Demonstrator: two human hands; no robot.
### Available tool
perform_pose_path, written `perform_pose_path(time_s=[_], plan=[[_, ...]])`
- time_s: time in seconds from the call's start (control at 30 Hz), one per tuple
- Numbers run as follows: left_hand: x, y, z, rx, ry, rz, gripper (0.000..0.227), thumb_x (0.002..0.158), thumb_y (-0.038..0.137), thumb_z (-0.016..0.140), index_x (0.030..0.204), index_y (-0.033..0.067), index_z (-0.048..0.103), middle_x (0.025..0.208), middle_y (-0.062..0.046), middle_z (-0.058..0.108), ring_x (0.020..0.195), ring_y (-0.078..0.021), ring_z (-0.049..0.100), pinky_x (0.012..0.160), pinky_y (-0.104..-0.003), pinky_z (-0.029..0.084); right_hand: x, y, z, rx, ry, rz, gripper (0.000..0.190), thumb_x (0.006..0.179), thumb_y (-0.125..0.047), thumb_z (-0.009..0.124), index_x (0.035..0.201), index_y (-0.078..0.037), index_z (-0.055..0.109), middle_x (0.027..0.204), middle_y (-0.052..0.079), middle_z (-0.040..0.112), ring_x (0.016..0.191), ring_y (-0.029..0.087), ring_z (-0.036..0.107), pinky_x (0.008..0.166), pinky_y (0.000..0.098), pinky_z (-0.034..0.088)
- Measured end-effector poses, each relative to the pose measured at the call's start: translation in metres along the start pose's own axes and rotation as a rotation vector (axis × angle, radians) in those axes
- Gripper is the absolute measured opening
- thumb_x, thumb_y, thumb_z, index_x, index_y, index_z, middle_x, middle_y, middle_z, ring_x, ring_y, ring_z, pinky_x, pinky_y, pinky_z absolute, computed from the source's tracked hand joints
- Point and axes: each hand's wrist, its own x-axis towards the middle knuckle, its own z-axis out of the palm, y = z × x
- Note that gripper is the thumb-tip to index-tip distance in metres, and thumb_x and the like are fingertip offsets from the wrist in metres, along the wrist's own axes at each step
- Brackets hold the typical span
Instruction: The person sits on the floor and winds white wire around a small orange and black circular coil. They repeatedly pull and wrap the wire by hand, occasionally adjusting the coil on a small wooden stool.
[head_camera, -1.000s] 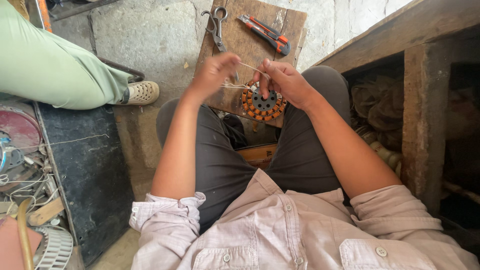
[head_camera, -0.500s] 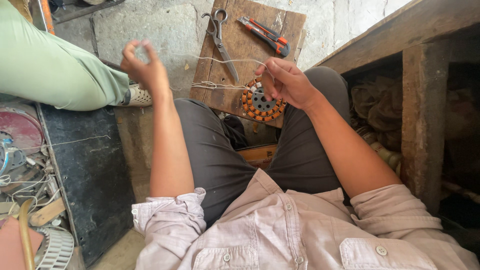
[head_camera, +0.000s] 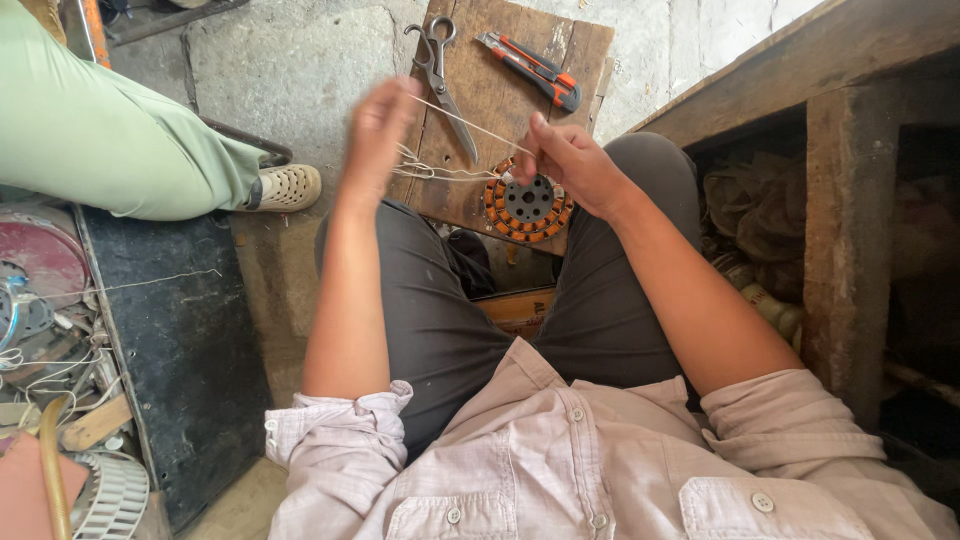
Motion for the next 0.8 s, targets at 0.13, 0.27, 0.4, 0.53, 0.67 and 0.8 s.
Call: perform_pose_path(time_s=[0.13,0.27,0.4,0.53,0.67,0.8], plan=[[0.016,-0.031,-0.051,-0.124,0.663,-0.039,0.027,0.105,0.038,0.054,0.1,0.0152,0.069,0.076,0.007,0.056,0.067,-0.0055,0.051,0.068,-0.026,0.05,-0.003,-0.002,0.002,0.07,-0.092,-0.032,0.057,0.119,-0.05,0.035,0.094,-0.005,0.062,0.088,0.007,0.067,0.087,0.014,0.063,0.083,0.0282,0.054],[0.016,-0.055,-0.082,0.084,0.839,-0.007,0.037,0.112,0.038,0.053,0.1,0.004,0.061,0.093,-0.004,0.056,0.085,-0.0152,0.052,0.079,-0.037,0.047,-0.005,-0.009,0.005,0.143,-0.094,0.002,0.043,0.113,-0.042,0.044,0.111,-0.005,0.065,0.071,0.001,0.055,0.059,0.007,0.048,0.061,0.0237,0.046],[0.016,-0.047,-0.057,0.635,0.675,0.401,0.039,0.112,0.04,0.049,0.126,0.0047,0.06,0.129,-0.016,0.056,0.122,-0.0289,0.055,0.104,-0.048,0.044,-0.005,-0.013,0.008,0.154,-0.082,0.072,0.026,0.116,-0.027,0.052,0.112,-0.004,0.062,0.07,-0.001,0.051,0.057,0.005,0.042,0.053,0.0203,0.038],[-0.003,-0.013,0.0,0.274,-0.26,0.369,0.033,0.11,0.036,0.05,0.127,0.0108,0.064,0.129,-0.009,0.067,0.121,-0.0209,0.062,0.107,-0.039,0.05,-0.002,-0.02,0.015,-0.001,-0.047,0.142,0.026,0.113,-0.026,0.048,0.12,-0.004,0.06,0.072,-0.001,0.056,0.058,0.006,0.049,0.053,0.0218,0.041],[-0.014,0.003,0.019,0.188,-0.654,0.105,0.029,0.111,0.035,0.054,0.098,0.0134,0.068,0.087,-0.001,0.069,0.078,-0.0111,0.065,0.072,-0.027,0.056,0.0,-0.022,0.019,-0.003,-0.064,0.137,0.029,0.11,-0.025,0.049,0.129,-0.006,0.059,0.083,0.0,0.063,0.077,0.007,0.058,0.072,0.0235,0.049],[0.002,-0.012,-0.012,-0.036,-0.206,0.129,0.034,0.111,0.042,0.051,0.09,0.0184,0.062,0.077,0.005,0.059,0.072,-0.0055,0.057,0.067,-0.021,0.052,-0.001,-0.016,0.013,-0.068,-0.069,0.089,0.03,0.115,-0.028,0.049,0.113,-0.003,0.065,0.084,0.002,0.065,0.081,0.01,0.06,0.078,0.026,0.05]])
